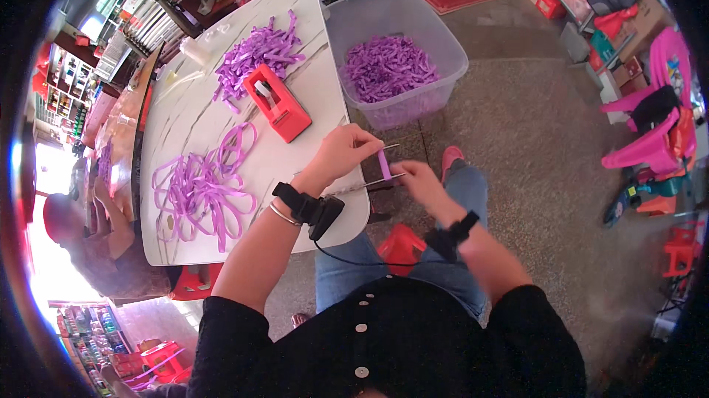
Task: Assembling decorative bows from purple plastic ribbons using a metal jig.
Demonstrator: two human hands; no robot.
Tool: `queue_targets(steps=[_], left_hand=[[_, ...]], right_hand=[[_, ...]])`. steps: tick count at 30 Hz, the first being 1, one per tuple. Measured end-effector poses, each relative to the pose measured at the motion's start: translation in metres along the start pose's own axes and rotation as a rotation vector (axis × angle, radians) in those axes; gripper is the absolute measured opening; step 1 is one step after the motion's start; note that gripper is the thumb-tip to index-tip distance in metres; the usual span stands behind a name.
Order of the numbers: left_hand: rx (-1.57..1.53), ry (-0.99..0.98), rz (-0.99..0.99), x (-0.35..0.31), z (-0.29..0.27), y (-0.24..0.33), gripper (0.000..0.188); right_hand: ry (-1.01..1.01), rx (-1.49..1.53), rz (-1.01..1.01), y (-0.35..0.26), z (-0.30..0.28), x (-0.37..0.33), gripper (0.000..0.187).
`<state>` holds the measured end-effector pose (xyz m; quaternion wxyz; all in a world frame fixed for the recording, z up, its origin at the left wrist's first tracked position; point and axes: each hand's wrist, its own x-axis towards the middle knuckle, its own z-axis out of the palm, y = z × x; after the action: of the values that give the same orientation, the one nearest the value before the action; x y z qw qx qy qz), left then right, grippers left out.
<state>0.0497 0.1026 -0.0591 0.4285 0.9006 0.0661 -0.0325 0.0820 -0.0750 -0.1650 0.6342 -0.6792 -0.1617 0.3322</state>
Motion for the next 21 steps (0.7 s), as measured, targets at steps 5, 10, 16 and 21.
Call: queue_targets(steps=[5,10,16,21], left_hand=[[0.104,-0.108,-0.088,0.01,0.003,-0.009,0.021],[0.166,-0.127,-0.095,0.015,0.003,-0.002,0.023],[0.197,-0.125,-0.095,0.011,0.001,-0.002,0.026],[0.182,-0.142,-0.125,0.009,0.002,0.001,0.027]], right_hand=[[0.169,0.09,-0.244,-0.014,0.024,-0.044,0.017],[0.136,0.377,-0.07,-0.022,0.024,-0.045,0.009],[0.113,0.437,0.113,-0.034,0.023,-0.043,0.008],[0.075,0.417,0.074,-0.032,0.022,-0.043,0.008]])
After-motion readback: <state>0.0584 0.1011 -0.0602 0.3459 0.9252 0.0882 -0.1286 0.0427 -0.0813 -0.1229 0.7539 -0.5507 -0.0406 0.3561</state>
